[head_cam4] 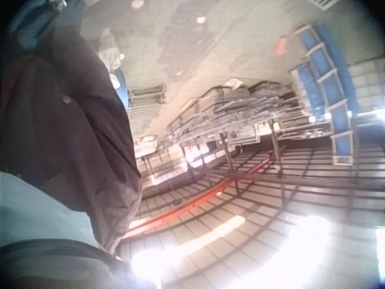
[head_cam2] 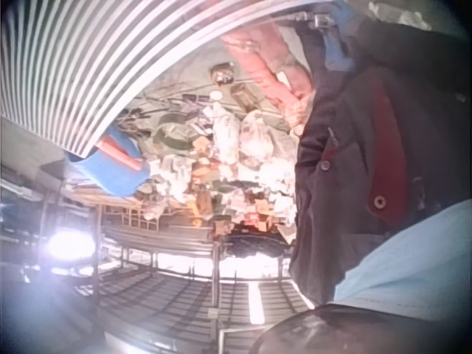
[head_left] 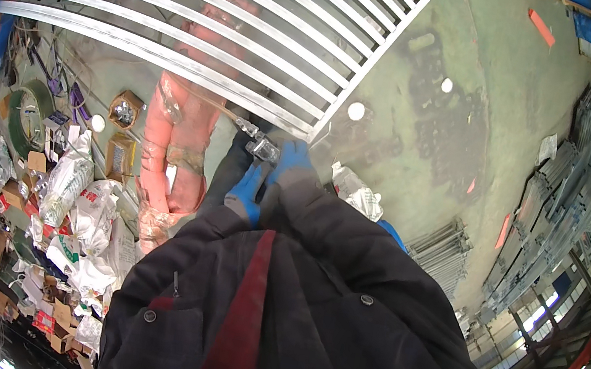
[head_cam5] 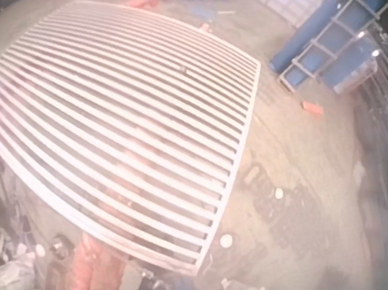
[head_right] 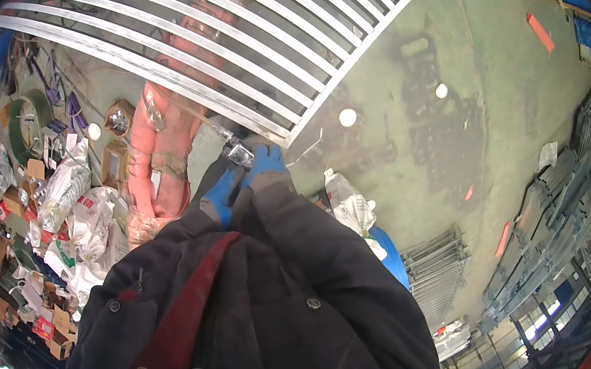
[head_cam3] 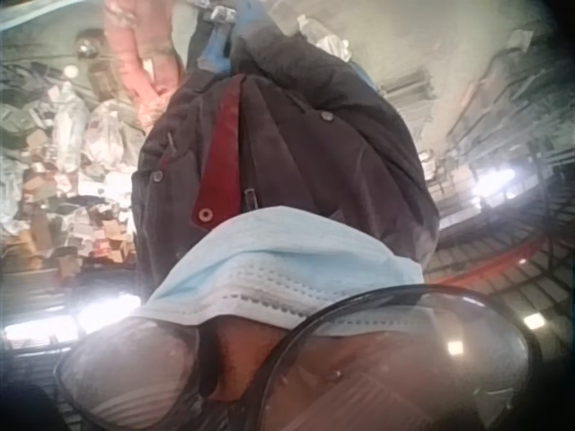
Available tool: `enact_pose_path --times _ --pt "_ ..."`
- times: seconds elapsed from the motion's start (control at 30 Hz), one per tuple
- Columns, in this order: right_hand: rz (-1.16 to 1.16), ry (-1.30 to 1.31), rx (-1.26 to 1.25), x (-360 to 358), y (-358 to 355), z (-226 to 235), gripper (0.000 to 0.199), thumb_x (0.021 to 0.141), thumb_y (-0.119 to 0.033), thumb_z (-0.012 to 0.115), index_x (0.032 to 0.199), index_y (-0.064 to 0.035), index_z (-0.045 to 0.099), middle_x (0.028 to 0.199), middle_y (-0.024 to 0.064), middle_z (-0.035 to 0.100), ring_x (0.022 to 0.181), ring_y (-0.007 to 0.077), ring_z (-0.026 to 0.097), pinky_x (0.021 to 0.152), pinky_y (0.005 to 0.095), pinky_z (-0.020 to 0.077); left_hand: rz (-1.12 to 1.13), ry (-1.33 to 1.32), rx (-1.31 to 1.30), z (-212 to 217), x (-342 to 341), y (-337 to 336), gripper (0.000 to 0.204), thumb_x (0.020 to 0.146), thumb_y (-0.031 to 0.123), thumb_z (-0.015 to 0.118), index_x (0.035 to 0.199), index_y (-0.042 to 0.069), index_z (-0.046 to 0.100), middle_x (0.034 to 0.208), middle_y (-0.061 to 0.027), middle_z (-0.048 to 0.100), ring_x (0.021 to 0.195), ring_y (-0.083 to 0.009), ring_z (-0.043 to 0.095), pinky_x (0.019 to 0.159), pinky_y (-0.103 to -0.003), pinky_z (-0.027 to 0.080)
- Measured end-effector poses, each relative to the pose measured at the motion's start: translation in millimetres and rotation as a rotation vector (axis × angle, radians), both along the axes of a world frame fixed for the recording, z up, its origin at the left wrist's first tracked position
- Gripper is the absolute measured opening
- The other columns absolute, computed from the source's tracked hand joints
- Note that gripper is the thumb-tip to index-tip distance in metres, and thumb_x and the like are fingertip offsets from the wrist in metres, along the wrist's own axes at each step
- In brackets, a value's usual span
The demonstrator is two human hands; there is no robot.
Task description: The person welds along the seams of a large white metal grate using a handheld welding torch. They move the torch steadily along the joints, then set the torch down and pick up a red clamp, attaching it to the grate.
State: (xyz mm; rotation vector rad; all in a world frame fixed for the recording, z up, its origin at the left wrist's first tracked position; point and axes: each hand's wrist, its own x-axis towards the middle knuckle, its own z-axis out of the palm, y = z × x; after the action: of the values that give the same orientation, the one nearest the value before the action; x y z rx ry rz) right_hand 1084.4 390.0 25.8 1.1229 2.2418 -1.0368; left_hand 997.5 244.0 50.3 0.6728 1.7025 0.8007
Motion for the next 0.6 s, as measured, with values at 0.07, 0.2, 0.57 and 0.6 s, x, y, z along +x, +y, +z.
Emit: enact_pose_path --times 0.07,0.2,0.57,0.6 --pt "-0.018 0.090 0.047 3.6 3.4 10.7 0.058 0.082 -0.023 0.073 0.134 -0.0075 0.054 0.129 0.0237 0.052 0.121 0.0432 0.058 0.098 0.0490 0.0524 0.001 -0.021 -0.003 -0.1 2.6 -0.2 0.074 0.099 0.040 0.063 0.157 0.002 0.037 0.159 -0.0339 0.034 0.147 -0.0479 0.037 0.116 -0.045 0.039" --pt "-0.068 0.121 0.064 -4.4 11.6 20.9 0.059 0.080 -0.021 0.073 0.134 -0.0084 0.054 0.130 0.0235 0.052 0.123 0.0431 0.056 0.098 0.0492 0.0527 0.003 0.053 -0.005 7.0 3.7 5.6 0.068 0.100 0.035 0.065 0.154 0.000 0.042 0.154 -0.0344 0.041 0.145 -0.0494 0.039 0.116 -0.047 0.040" --pt "-0.096 0.059 0.006 -22.6 13.9 14.6 0.055 0.085 -0.024 0.071 0.134 -0.0073 0.054 0.128 0.0255 0.052 0.119 0.0465 0.058 0.100 0.0505 0.0514 0.017 0.118 -0.111 20.5 -9.1 24.3 0.069 0.099 0.038 0.063 0.152 -0.001 0.043 0.155 -0.0350 0.040 0.143 -0.0498 0.041 0.115 -0.047 0.041" --pt "-0.097 0.065 -0.005 -23.1 14.4 15.0 0.055 0.085 -0.024 0.071 0.134 -0.0071 0.054 0.128 0.0255 0.052 0.119 0.0467 0.058 0.100 0.0504 0.0512 0.024 0.139 -0.086 20.8 -9.1 24.2 0.068 0.099 0.039 0.062 0.152 -0.001 0.044 0.154 -0.0351 0.040 0.144 -0.0498 0.040 0.115 -0.047 0.040"
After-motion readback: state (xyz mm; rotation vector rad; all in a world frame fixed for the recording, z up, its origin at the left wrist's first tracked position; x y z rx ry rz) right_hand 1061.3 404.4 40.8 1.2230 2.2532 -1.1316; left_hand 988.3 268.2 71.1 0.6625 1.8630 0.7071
